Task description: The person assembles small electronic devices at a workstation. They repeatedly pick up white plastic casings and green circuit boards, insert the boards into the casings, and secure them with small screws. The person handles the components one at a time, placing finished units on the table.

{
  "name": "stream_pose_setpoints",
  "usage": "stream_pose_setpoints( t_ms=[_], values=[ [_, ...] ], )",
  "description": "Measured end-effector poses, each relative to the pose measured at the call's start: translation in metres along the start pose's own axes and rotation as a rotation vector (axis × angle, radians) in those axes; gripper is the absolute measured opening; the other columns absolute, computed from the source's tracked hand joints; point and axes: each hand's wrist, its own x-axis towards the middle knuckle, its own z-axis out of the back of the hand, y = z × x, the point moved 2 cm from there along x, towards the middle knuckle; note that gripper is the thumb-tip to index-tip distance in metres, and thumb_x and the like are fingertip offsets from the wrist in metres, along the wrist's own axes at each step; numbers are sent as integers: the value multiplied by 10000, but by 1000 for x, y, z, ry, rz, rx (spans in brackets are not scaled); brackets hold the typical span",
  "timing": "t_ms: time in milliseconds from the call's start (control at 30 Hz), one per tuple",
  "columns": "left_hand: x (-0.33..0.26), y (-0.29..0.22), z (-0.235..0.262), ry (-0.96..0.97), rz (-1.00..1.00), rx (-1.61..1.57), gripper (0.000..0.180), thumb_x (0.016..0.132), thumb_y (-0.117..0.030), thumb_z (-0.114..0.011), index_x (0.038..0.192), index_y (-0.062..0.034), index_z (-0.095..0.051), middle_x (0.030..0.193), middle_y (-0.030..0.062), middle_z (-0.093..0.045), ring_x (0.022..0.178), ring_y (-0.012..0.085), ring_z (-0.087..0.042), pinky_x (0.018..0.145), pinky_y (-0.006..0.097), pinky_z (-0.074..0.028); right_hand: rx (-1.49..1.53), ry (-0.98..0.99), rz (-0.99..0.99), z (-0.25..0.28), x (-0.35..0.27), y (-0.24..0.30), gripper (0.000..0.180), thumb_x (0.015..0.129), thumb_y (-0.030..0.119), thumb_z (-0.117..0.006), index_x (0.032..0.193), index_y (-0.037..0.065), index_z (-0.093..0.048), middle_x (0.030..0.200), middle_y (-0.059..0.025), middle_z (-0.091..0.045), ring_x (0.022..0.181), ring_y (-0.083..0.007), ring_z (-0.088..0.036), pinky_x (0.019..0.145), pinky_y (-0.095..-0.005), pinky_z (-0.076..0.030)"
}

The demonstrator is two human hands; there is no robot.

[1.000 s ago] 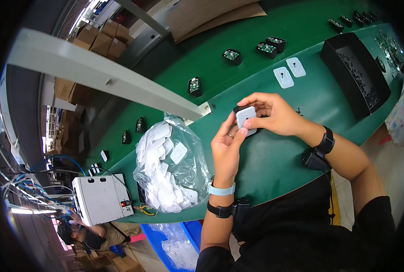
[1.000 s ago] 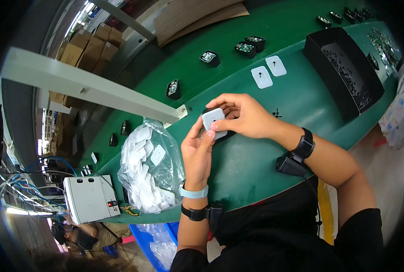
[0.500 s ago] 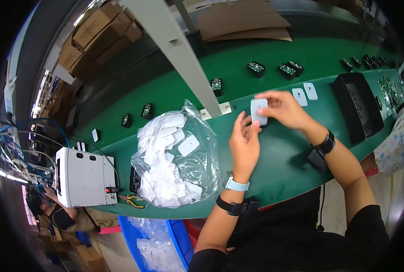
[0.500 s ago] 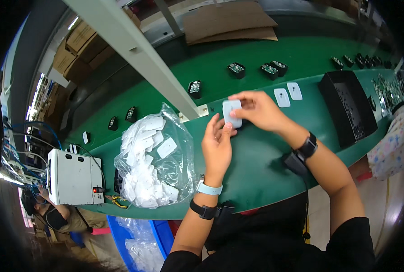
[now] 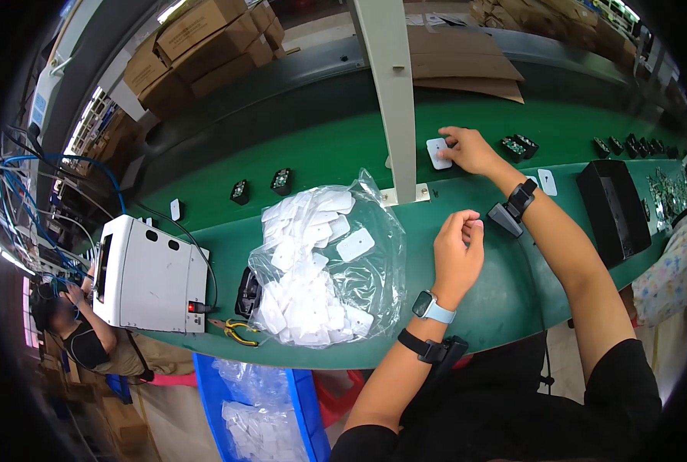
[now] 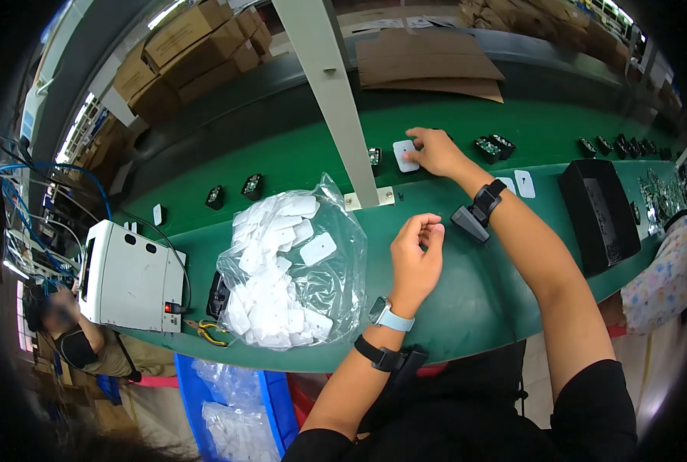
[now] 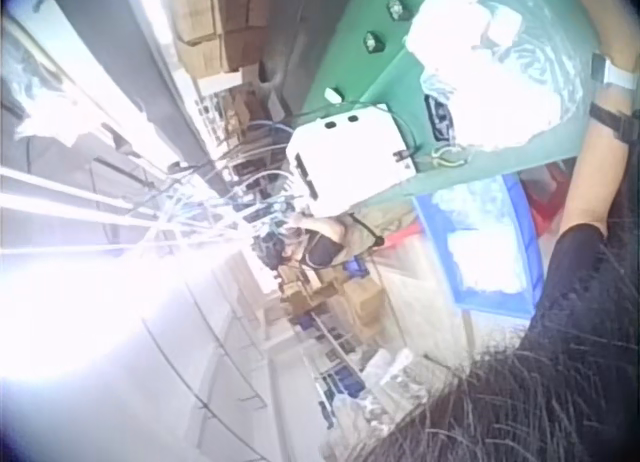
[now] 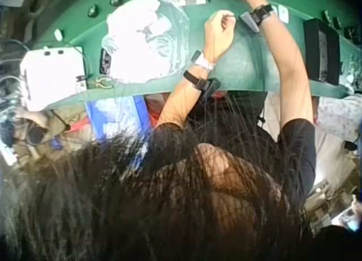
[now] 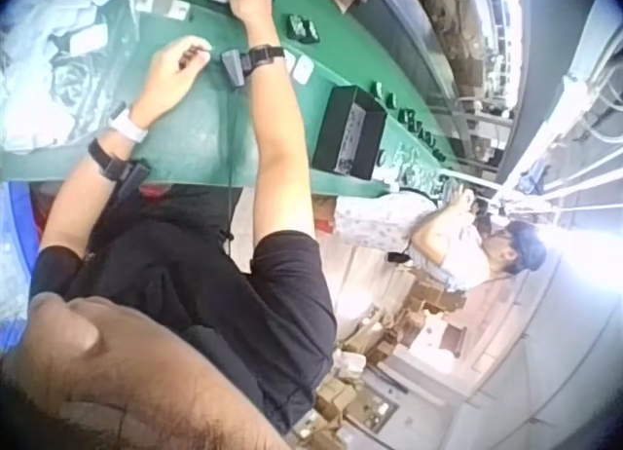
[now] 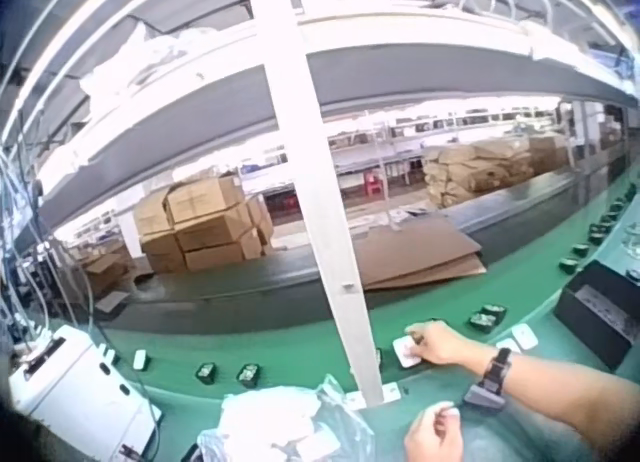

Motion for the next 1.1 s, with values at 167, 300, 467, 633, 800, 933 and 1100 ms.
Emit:
stream_pose_setpoints(
  t_ms=[167, 300, 467, 633, 800, 933, 1100],
  values=[
    [3, -14, 25, -74, -61, 275, 97, 888, -38, -633, 969, 13, -648, 849, 123, -656, 713, 201, -630, 653, 297, -494, 112, -236, 180, 41, -40, 49, 349, 847, 66, -695, 1182, -5, -632, 940, -119, -687, 717, -183, -639, 672, -321, -521],
    [12, -32, 87, -133, -221, 908, 179, 821, -27, -604, 984, 15, -663, 948, 193, -671, 908, 384, -641, 807, 449, -503, 138, -155, 137, 92, -112, 44, 175, 816, -25, -583, 958, -14, -684, 824, -54, -637, 686, -115, -578, 629, -251, -471],
    [14, -15, 152, 149, 43, 1357, 340, 769, -47, -680, 1098, 20, -630, 1102, 231, -627, 971, 411, -614, 859, 480, -489, 170, 110, 225, 135, -164, 6, 150, 779, 6, -593, 892, -16, -688, 770, -58, -638, 683, -120, -579, 629, -270, -482],
    [26, -7, 157, 187, 40, 1332, 410, 747, -27, -743, 1136, -3, -615, 1074, 225, -630, 989, 423, -618, 859, 473, -498, 75, 261, 53, 139, -187, -42, 137, 738, 11, -611, 829, -6, -713, 768, -86, -686, 635, -151, -611, 595, -280, -489],
    [27, -17, 158, -10, 153, 1216, 371, 769, 21, -685, 1132, 1, -613, 930, 197, -656, 854, 378, -644, 784, 440, -499, 22, 342, 27, 136, -200, -47, 106, 729, 27, -637, 797, 0, -713, 749, -98, -677, 623, -178, -618, 578, -302, -493],
    [11, -41, 142, -139, -63, 1114, 326, 842, 10, -660, 1165, 30, -624, 931, 173, -670, 834, 295, -658, 765, 385, -521, -40, 322, 174, 129, -202, -28, 105, 686, 54, -619, 738, 2, -695, 698, -137, -663, 654, -294, -649, 609, -385, -514],
    [6, -61, 29, 79, 126, 86, 392, 888, 35, -645, 1267, 7, -550, 978, 89, -684, 841, 170, -647, 688, 268, -515, -250, 387, 153, 117, -206, -40, 77, 696, 64, -632, 733, 19, -683, 700, -85, -613, 646, -276, -600, 585, -384, -477]
  ],
)
